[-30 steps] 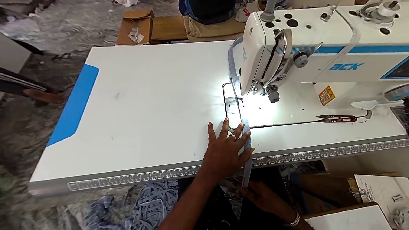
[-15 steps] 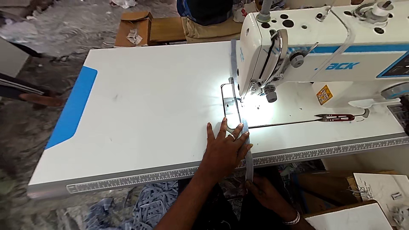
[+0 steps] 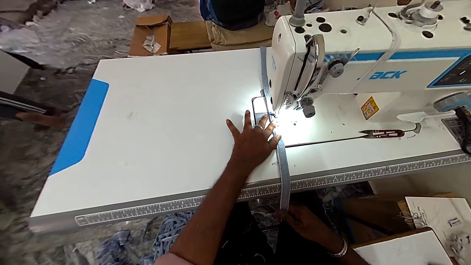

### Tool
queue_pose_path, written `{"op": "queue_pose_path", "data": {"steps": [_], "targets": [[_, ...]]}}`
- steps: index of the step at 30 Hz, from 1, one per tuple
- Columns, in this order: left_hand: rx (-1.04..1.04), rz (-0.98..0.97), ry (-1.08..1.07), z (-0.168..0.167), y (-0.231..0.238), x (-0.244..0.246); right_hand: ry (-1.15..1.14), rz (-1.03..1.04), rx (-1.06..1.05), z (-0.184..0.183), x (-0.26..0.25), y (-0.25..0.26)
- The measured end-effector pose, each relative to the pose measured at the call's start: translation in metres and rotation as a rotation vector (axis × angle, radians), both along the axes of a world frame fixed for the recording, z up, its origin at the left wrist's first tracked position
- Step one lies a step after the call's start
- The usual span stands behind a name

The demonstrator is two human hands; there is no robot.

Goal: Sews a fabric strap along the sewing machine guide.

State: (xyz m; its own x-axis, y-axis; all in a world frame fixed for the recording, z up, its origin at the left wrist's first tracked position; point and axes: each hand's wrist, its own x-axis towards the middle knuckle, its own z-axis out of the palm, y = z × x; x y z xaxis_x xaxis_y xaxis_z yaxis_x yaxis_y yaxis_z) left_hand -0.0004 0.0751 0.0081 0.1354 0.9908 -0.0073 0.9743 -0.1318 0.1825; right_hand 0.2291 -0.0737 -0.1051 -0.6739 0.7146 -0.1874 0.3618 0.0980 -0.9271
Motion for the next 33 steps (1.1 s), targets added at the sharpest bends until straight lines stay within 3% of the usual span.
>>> {"op": "queue_pose_path", "data": {"steps": [2,4,6,8,10,13,15,17,19,22,23,27,30,33], "targets": [[-0.029,0.018,-0.006,0.005,0.009,0.000,-0.290,0.185,0.004,0.030,0.015,0.014],[-0.026,0.013,-0.021,0.006,0.013,-0.001,-0.439,0.200,-0.012,0.079,0.044,0.034],[-0.021,0.009,-0.017,0.005,0.013,-0.001,-0.475,-0.044,0.116,0.135,0.080,0.054],[-0.019,0.012,-0.011,0.005,0.014,-0.001,-0.546,-0.385,0.403,0.177,0.108,0.077],[-0.013,0.018,-0.007,0.006,0.018,-0.001,-0.714,-0.615,0.665,0.183,0.131,0.108],[0.030,0.031,-0.032,0.003,0.023,0.000,-1.006,-0.524,0.591,0.166,0.145,0.145],[0.061,0.043,-0.058,0.002,0.019,0.001,-1.001,-0.512,0.534,0.179,0.146,0.144],[0.087,0.024,-0.077,0.001,0.001,0.004,-0.823,-0.539,0.597,0.195,0.147,0.124],[0.097,-0.053,-0.081,-0.002,-0.029,0.010,-0.594,-0.399,0.510,0.186,0.137,0.094],[0.103,-0.138,-0.050,-0.008,-0.067,0.011,-0.375,0.041,0.079,0.114,0.089,0.059],[0.108,-0.152,-0.046,-0.008,-0.072,0.009,-0.336,0.097,-0.047,0.089,0.066,0.053],[0.128,-0.159,-0.052,-0.009,-0.073,0.006,0.064,-0.062,-0.089,0.020,0.002,0.033],[0.139,-0.163,-0.082,-0.007,-0.076,0.006,0.261,-0.075,-0.117,0.011,-0.018,0.018],[0.138,-0.162,-0.067,-0.010,-0.075,0.005,0.259,-0.061,-0.125,0.006,-0.016,0.006]]}}
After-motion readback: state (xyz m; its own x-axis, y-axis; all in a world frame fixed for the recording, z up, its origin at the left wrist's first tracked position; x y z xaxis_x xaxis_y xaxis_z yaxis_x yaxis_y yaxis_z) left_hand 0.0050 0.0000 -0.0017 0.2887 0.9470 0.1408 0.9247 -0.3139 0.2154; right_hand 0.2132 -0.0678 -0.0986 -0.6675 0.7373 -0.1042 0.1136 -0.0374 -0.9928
